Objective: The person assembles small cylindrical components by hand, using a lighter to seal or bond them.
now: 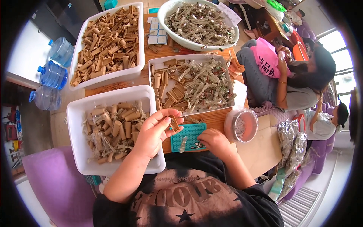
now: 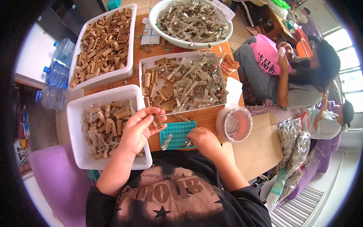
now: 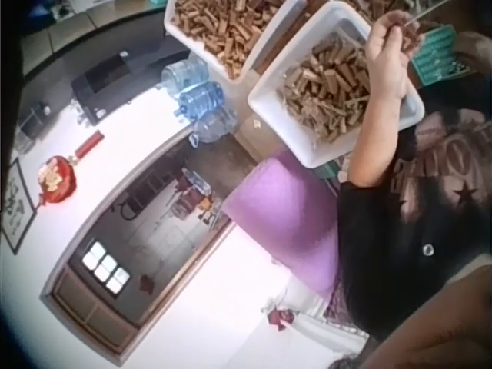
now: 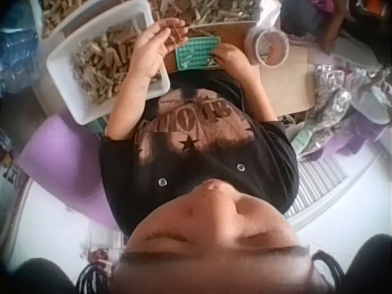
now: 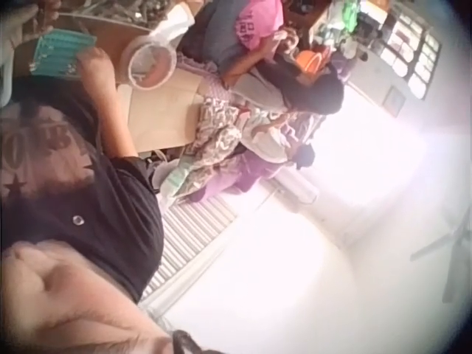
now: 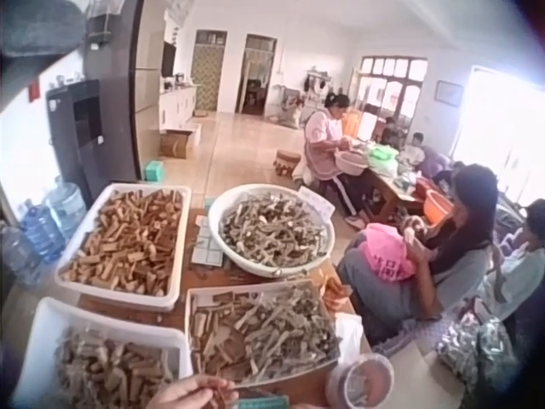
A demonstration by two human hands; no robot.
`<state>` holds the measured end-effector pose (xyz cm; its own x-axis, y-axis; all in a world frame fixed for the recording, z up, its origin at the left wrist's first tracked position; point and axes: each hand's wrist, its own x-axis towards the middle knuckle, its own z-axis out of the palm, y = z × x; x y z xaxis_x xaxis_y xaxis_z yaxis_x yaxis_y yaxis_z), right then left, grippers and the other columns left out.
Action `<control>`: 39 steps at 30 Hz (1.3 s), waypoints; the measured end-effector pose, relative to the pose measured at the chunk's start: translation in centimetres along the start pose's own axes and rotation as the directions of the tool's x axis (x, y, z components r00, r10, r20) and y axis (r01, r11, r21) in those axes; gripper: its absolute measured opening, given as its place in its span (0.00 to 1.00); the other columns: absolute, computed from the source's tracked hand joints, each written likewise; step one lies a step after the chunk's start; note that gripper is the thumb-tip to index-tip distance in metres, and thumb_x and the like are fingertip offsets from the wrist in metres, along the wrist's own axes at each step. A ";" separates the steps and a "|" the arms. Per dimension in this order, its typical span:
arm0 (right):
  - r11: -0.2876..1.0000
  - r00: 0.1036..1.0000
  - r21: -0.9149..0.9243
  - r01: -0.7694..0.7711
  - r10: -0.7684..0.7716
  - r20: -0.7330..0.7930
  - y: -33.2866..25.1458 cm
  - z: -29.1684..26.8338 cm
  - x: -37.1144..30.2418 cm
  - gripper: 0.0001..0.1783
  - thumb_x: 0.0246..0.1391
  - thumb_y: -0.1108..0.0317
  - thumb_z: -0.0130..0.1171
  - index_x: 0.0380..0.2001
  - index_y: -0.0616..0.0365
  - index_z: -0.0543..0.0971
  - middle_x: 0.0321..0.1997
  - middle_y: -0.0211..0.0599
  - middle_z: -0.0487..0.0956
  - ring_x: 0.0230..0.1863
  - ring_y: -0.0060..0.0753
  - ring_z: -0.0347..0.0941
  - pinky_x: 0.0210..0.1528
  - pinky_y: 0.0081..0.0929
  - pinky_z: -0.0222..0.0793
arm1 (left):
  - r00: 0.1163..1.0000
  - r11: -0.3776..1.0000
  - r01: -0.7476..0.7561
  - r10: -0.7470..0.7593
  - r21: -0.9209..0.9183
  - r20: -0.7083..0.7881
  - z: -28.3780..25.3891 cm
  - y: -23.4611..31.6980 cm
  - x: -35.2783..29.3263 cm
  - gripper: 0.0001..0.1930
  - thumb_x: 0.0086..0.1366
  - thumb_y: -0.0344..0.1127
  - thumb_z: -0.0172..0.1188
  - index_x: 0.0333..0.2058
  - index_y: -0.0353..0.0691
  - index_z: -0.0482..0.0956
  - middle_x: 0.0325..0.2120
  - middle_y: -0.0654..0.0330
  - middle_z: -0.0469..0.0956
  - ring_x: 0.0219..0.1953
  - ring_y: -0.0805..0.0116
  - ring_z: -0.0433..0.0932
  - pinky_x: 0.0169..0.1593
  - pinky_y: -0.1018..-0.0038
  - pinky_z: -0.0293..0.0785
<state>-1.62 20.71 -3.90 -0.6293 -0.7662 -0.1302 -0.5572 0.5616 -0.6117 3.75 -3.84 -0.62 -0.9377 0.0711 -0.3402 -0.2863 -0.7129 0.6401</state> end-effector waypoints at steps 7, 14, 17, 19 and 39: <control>0.996 0.993 0.024 0.086 -0.088 0.084 -0.1 -0.5 0.5 0.11 0.42 0.73 0.57 0.33 0.56 0.78 0.34 0.38 0.76 0.40 0.45 0.72 0.44 0.37 0.68 | 1.000 1.000 0.006 -0.006 0.010 0.016 -0.6 -0.2 -0.1 0.12 0.70 0.29 0.41 0.47 0.35 0.71 0.47 0.58 0.72 0.49 0.68 0.73 0.54 0.65 0.72; 0.996 0.987 0.003 0.088 -0.087 0.134 0.5 -0.5 0.3 0.12 0.42 0.75 0.58 0.34 0.54 0.79 0.36 0.37 0.76 0.41 0.44 0.71 0.45 0.36 0.68 | 1.000 0.998 0.004 -0.004 0.062 0.000 -0.3 -0.2 0.0 0.11 0.69 0.29 0.44 0.46 0.35 0.72 0.47 0.55 0.73 0.49 0.64 0.74 0.53 0.63 0.73; 0.994 0.980 0.011 0.105 -0.106 0.167 0.3 -0.7 0.4 0.13 0.43 0.74 0.57 0.36 0.53 0.78 0.36 0.37 0.75 0.42 0.46 0.71 0.45 0.39 0.68 | 0.999 0.995 0.045 -0.045 0.088 -0.005 -0.4 -0.2 0.0 0.10 0.69 0.29 0.44 0.45 0.35 0.72 0.47 0.55 0.74 0.48 0.64 0.75 0.53 0.65 0.73; 0.994 0.983 -0.003 0.105 -0.104 0.153 0.1 -0.6 0.3 0.13 0.43 0.73 0.57 0.36 0.53 0.78 0.36 0.37 0.75 0.42 0.46 0.71 0.45 0.39 0.68 | 0.999 0.996 0.031 -0.032 0.087 0.009 -0.5 -0.3 -0.1 0.10 0.70 0.31 0.45 0.45 0.40 0.73 0.45 0.62 0.75 0.44 0.72 0.76 0.49 0.72 0.72; 0.972 0.981 -0.144 0.186 -0.191 -0.020 0.1 -0.5 2.0 0.13 0.43 0.71 0.61 0.36 0.54 0.78 0.35 0.34 0.74 0.41 0.40 0.72 0.45 0.34 0.67 | 0.999 0.994 0.035 -0.033 0.106 -0.021 0.0 -0.1 -0.2 0.11 0.69 0.28 0.44 0.48 0.36 0.71 0.46 0.55 0.74 0.47 0.65 0.75 0.51 0.66 0.74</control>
<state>-3.18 19.37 -3.84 -0.5218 -0.8530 0.0044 -0.7367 0.4480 -0.5065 3.93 -3.72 -0.64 -0.9234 0.0796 -0.3755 -0.3380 -0.6321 0.6972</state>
